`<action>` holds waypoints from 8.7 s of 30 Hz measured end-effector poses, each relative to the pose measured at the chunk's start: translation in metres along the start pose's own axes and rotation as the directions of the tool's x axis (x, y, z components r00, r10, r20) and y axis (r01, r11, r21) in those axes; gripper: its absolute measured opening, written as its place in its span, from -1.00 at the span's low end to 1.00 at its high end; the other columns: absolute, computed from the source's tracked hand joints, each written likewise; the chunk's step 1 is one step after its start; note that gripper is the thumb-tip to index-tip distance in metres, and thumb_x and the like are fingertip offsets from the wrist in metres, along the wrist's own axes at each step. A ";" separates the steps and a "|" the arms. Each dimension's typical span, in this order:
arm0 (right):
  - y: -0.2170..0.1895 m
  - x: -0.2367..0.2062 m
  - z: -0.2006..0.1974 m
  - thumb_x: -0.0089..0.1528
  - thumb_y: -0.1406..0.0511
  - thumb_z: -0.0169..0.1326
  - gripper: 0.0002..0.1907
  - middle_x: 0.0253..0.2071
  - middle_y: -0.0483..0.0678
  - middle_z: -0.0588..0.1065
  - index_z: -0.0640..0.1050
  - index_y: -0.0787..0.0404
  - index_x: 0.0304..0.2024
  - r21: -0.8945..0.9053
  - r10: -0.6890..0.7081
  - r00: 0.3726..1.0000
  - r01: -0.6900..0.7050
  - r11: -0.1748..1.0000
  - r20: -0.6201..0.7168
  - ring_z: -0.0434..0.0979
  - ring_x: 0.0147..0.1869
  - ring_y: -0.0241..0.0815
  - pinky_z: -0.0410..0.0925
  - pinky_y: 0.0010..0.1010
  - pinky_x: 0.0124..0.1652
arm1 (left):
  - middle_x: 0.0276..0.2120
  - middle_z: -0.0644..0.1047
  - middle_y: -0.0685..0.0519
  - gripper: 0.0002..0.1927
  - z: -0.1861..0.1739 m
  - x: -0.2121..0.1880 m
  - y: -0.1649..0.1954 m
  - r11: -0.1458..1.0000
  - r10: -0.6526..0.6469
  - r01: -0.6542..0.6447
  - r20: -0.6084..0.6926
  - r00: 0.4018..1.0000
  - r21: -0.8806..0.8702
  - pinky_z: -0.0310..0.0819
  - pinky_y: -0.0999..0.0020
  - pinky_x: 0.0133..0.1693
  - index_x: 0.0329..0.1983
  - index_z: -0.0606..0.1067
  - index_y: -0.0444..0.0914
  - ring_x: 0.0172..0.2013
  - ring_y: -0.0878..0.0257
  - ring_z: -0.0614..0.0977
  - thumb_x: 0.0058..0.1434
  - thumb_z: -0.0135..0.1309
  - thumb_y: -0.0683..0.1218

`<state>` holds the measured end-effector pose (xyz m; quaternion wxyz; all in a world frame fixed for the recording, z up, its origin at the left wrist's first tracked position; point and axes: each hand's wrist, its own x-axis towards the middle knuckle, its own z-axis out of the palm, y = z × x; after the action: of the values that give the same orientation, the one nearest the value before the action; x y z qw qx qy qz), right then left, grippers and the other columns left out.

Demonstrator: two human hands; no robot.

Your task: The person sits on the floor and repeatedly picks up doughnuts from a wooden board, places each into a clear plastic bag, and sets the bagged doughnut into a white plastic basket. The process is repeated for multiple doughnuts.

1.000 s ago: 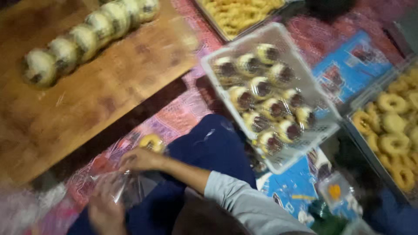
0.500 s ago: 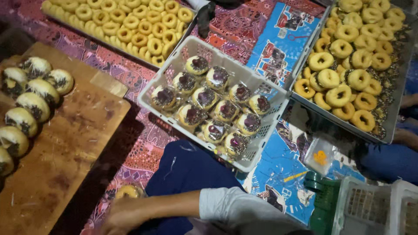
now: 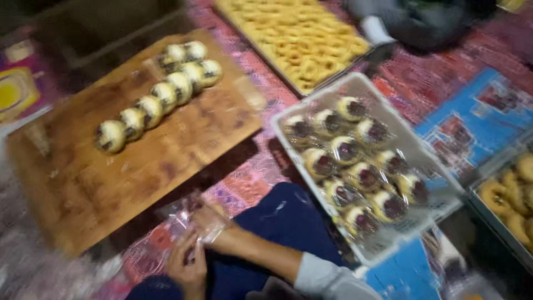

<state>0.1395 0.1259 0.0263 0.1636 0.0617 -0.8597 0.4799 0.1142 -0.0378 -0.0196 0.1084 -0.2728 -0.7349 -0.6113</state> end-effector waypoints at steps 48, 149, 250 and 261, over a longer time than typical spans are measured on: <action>-0.074 0.147 0.051 -0.07 0.23 0.37 -0.18 0.29 0.24 0.40 0.48 0.20 0.27 -0.284 -0.156 0.983 0.121 0.951 -0.102 0.25 0.44 0.26 -0.06 0.11 0.41 | 0.08 0.45 -0.15 -0.35 -0.032 0.092 0.029 0.963 -0.128 0.242 -0.583 0.802 0.121 0.41 0.08 0.12 0.20 0.28 -0.33 0.06 -0.03 0.52 0.17 0.33 -0.03; 0.021 0.014 0.080 0.63 0.06 -0.14 -0.48 -0.25 0.20 0.53 0.58 0.33 -0.14 -0.251 0.270 0.934 -0.211 0.945 0.232 0.50 -0.20 -0.01 0.32 -0.17 -0.13 | 0.20 0.44 -0.02 -0.14 -0.070 -0.046 -0.083 0.471 -0.675 0.625 0.201 0.710 -0.622 0.43 0.28 0.17 0.44 0.19 -0.25 0.19 0.18 0.49 0.13 0.33 -0.03; 0.078 0.059 0.139 0.27 0.25 0.27 -0.72 -0.03 0.03 0.64 0.63 0.24 -0.01 0.094 0.483 0.802 -0.544 0.834 0.352 0.63 0.00 -0.15 0.45 -0.37 0.04 | -0.13 0.70 -0.08 -0.77 -0.077 -0.004 -0.140 0.787 -0.592 0.598 -0.084 0.801 0.153 0.67 0.34 -0.08 -0.07 0.62 -0.31 -0.12 0.20 0.78 0.30 0.12 -0.09; 0.041 0.046 0.122 0.18 0.31 0.28 -0.54 -0.05 0.17 0.50 0.50 0.41 0.06 0.237 0.316 0.948 -0.316 0.919 0.040 0.48 0.02 -0.10 0.37 -0.30 -0.03 | 0.04 0.61 -0.13 -0.78 -0.093 0.000 -0.137 0.311 -0.693 0.609 0.265 0.670 -0.729 0.55 0.17 0.12 0.03 0.52 -0.31 0.03 0.05 0.65 0.40 -0.01 -0.14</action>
<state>0.0583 0.0467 -0.0505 0.0748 -0.0582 -0.7940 0.6004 0.0245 -0.1410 -0.1132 -0.2391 0.0595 -0.4375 -0.8648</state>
